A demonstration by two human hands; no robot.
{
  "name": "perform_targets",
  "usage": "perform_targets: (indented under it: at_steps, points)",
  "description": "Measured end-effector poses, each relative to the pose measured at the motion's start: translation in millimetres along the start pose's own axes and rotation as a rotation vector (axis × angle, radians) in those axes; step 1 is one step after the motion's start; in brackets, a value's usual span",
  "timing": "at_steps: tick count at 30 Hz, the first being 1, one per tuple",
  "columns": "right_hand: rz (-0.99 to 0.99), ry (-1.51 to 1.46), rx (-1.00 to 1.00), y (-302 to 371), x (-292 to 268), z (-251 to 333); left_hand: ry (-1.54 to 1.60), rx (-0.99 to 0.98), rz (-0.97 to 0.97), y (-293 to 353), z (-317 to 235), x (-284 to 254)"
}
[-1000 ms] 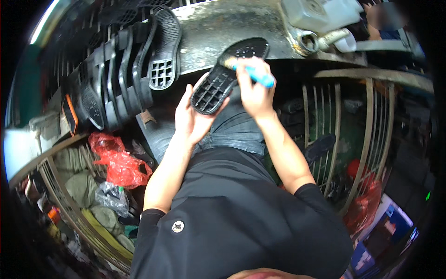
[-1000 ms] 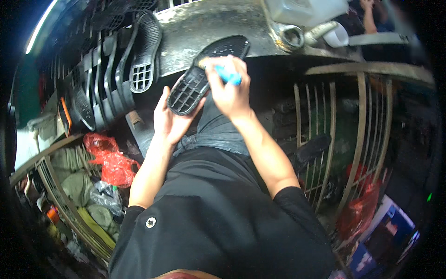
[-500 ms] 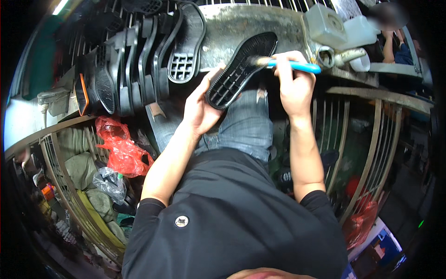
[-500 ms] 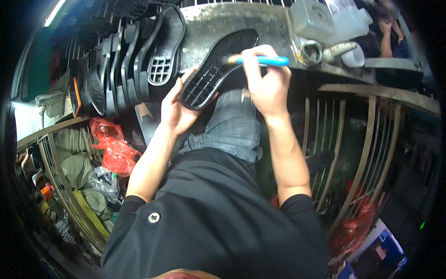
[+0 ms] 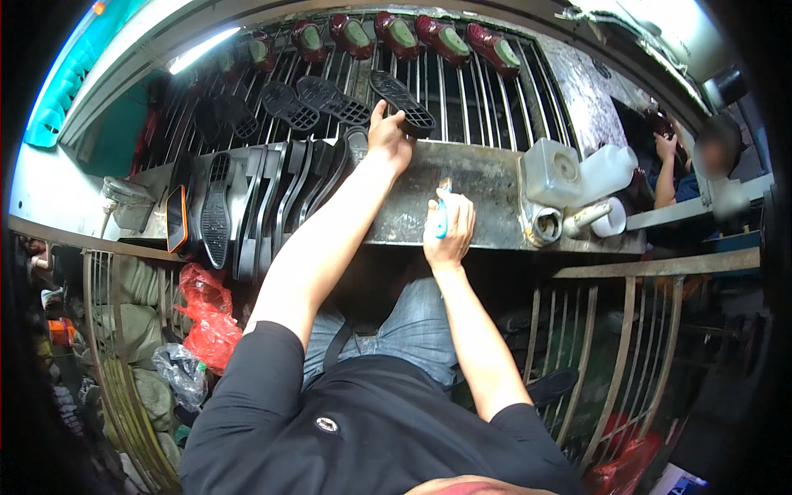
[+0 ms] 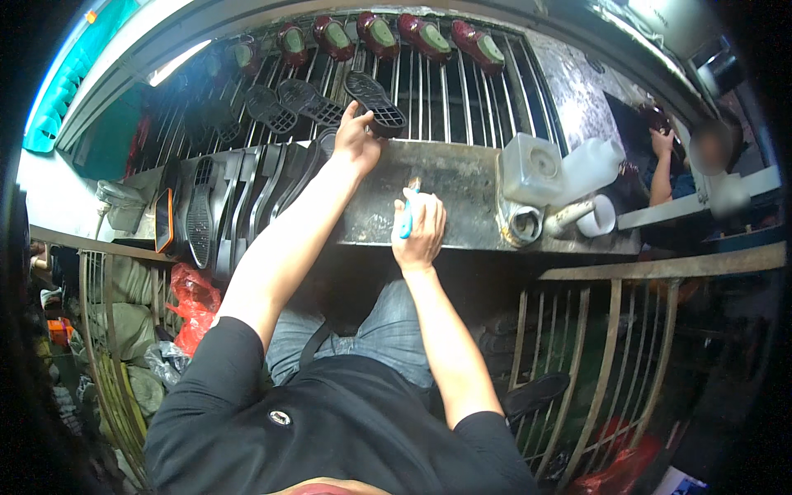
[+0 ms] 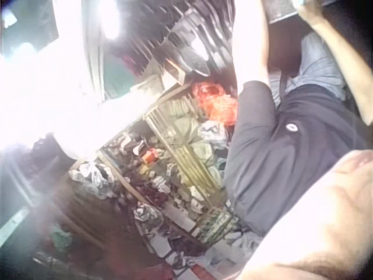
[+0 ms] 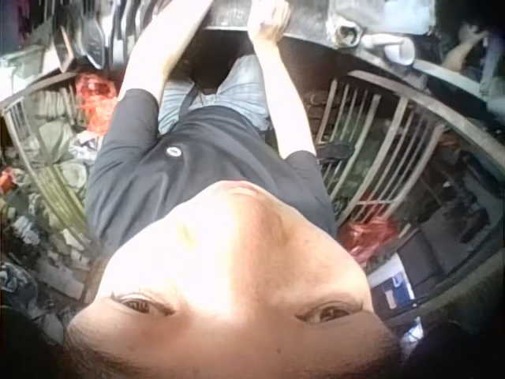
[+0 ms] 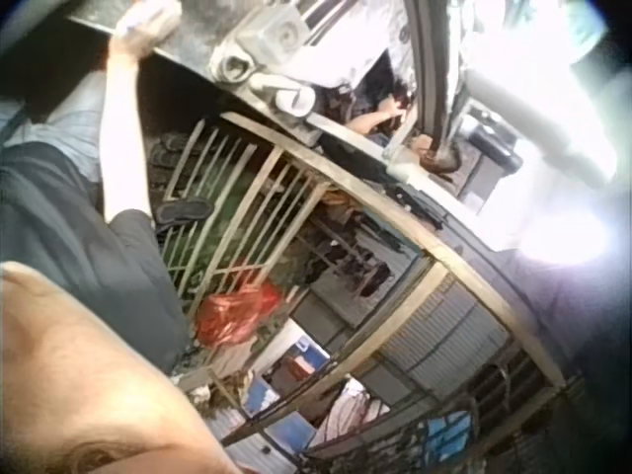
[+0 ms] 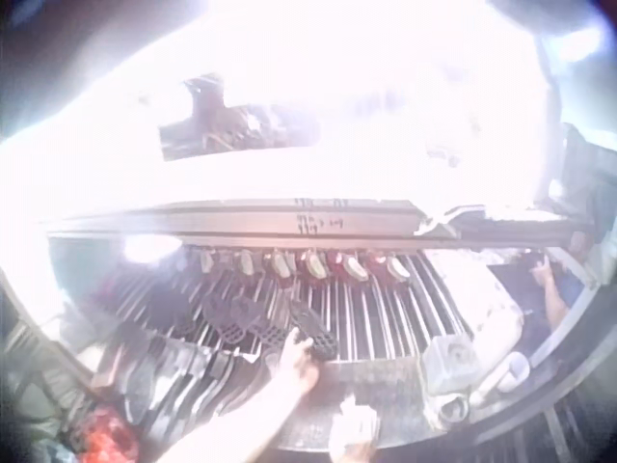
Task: Applying adhesive or primer to the inner surface of shoe soles using a brush at a workstation.
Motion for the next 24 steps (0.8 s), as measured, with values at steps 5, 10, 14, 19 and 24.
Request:
perform_targets:
  at_steps: [5,10,14,19,24]
  points:
    - [-0.016,-0.029,-0.012,-1,9,15,-0.075,-0.051,0.085,-53,-16,-18]
    - [-0.022,0.034,0.003,0,3,0,-0.526,0.058,0.187,73,-14,1]
    - [0.001,-0.01,0.004,-3,2,5,-1.056,0.408,0.355,194,-128,-29]
    - [0.013,-0.001,-0.006,-2,5,10,-1.627,0.941,-0.164,230,-247,-141]
    - [0.018,0.012,0.004,-1,7,9,-1.39,0.764,-0.207,219,-298,-208]
Point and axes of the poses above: each hand's wrist, its own y-axis away from the middle knuckle, its own x-axis out of the palm, z = x × y, the point moved 1 cm from there along -y, towards the middle knuckle, and after that the axes turned 6 degrees about y, right-handed, at the moved point
